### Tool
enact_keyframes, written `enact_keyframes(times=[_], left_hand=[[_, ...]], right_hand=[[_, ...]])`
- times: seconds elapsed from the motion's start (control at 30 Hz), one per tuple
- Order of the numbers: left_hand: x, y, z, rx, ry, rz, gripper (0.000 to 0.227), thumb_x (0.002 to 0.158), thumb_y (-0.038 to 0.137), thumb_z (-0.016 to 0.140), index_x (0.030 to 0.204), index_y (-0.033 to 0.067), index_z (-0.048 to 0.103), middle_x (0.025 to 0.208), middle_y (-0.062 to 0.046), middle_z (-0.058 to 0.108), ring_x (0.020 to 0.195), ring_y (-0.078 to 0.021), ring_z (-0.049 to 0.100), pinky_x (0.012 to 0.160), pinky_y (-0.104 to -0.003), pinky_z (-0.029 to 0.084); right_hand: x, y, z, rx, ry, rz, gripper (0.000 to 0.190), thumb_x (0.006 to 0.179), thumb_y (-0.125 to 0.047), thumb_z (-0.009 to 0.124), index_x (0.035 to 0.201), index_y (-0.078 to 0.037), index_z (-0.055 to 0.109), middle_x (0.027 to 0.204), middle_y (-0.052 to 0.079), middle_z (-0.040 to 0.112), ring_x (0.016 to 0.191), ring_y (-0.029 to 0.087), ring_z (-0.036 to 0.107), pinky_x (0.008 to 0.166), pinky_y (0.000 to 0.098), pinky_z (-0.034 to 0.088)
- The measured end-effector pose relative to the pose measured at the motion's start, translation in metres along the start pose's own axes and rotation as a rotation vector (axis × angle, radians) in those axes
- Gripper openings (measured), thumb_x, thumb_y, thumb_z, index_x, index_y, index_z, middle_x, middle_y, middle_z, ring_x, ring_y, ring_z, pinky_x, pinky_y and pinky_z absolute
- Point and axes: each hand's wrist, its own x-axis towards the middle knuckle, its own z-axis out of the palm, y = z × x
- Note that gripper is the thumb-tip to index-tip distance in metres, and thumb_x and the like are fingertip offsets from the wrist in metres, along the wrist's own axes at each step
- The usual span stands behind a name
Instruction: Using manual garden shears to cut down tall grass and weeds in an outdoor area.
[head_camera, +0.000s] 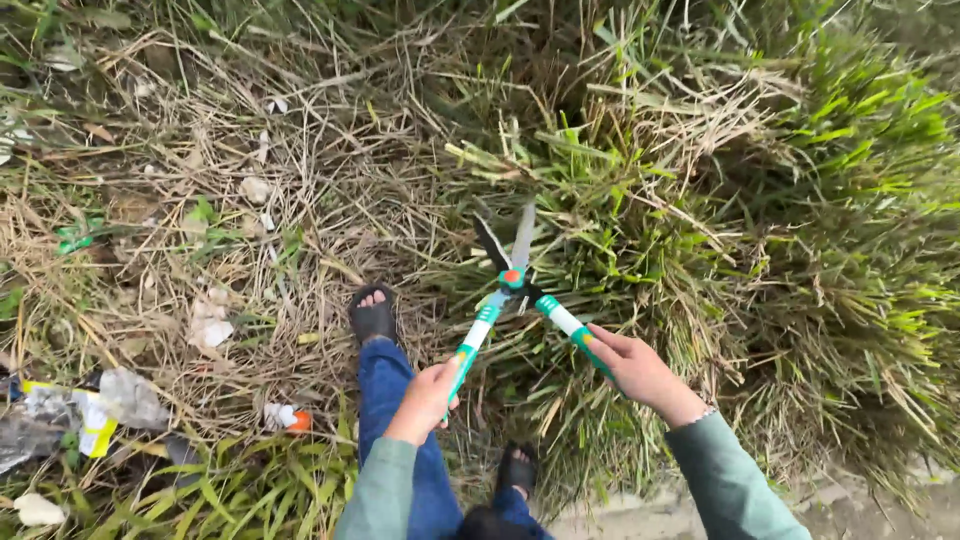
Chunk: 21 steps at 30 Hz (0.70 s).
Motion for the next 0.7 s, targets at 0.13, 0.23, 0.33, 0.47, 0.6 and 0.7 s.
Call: enact_keyframes(times=[0.13, 0.23, 0.33, 0.47, 0.6, 0.7], left_hand=[[-0.045, 0.029, -0.012, -0.074, -0.069, -0.033, 0.048, 0.104, 0.046, 0.040, 0.121, 0.0084, 0.064, 0.074, -0.004, 0.050, 0.062, -0.0143, 0.041, 0.049, -0.029, 0.036], [-0.045, 0.031, -0.010, -0.086, -0.054, -0.041, 0.051, 0.103, 0.047, 0.041, 0.129, 0.0112, 0.066, 0.073, -0.004, 0.048, 0.065, -0.0139, 0.044, 0.048, -0.028, 0.037], [-0.023, 0.030, -0.005, -0.069, -0.015, 0.072, 0.067, 0.104, 0.050, 0.048, 0.141, -0.0063, 0.053, 0.064, -0.008, 0.057, 0.047, -0.0119, 0.052, 0.036, -0.021, 0.051], [-0.003, 0.045, 0.003, -0.084, -0.058, 0.100, 0.068, 0.104, 0.051, 0.048, 0.136, -0.0076, 0.056, 0.063, -0.007, 0.056, 0.044, -0.0101, 0.050, 0.036, -0.018, 0.047], [0.020, 0.062, 0.013, -0.182, -0.135, 0.137, 0.066, 0.105, 0.051, 0.044, 0.136, -0.0070, 0.055, 0.067, -0.005, 0.054, 0.049, -0.0087, 0.047, 0.039, -0.018, 0.046], [0.043, 0.067, 0.033, -0.241, -0.189, 0.130, 0.066, 0.107, 0.051, 0.040, 0.133, -0.0076, 0.057, 0.067, -0.003, 0.054, 0.049, -0.0074, 0.045, 0.041, -0.015, 0.042]], right_hand=[[-0.032, -0.036, 0.001, 0.011, -0.050, 0.138, 0.050, 0.098, -0.035, 0.059, 0.148, -0.028, 0.061, 0.067, 0.002, 0.051, 0.053, 0.013, 0.040, 0.046, 0.0271, 0.029], [-0.039, -0.032, 0.001, 0.072, -0.014, 0.153, 0.050, 0.098, -0.035, 0.060, 0.147, -0.030, 0.062, 0.072, 0.002, 0.050, 0.056, 0.015, 0.044, 0.049, 0.0270, 0.033], [-0.026, -0.025, -0.002, -0.010, 0.089, -0.073, 0.044, 0.097, -0.030, 0.063, 0.139, -0.017, 0.066, 0.067, 0.017, 0.070, 0.058, 0.022, 0.064, 0.063, 0.0354, 0.052], [-0.010, -0.028, -0.015, -0.066, 0.114, -0.074, 0.043, 0.099, -0.031, 0.060, 0.139, -0.015, 0.066, 0.063, 0.015, 0.070, 0.057, 0.021, 0.061, 0.062, 0.0341, 0.049], [0.019, -0.047, -0.030, -0.148, 0.125, -0.062, 0.043, 0.103, -0.031, 0.057, 0.141, -0.010, 0.062, 0.068, 0.016, 0.071, 0.050, 0.017, 0.055, 0.056, 0.0291, 0.047], [0.024, -0.080, -0.047, -0.287, 0.164, -0.038, 0.040, 0.105, -0.028, 0.056, 0.140, -0.012, 0.065, 0.085, 0.020, 0.076, 0.058, 0.020, 0.063, 0.058, 0.0317, 0.049]])
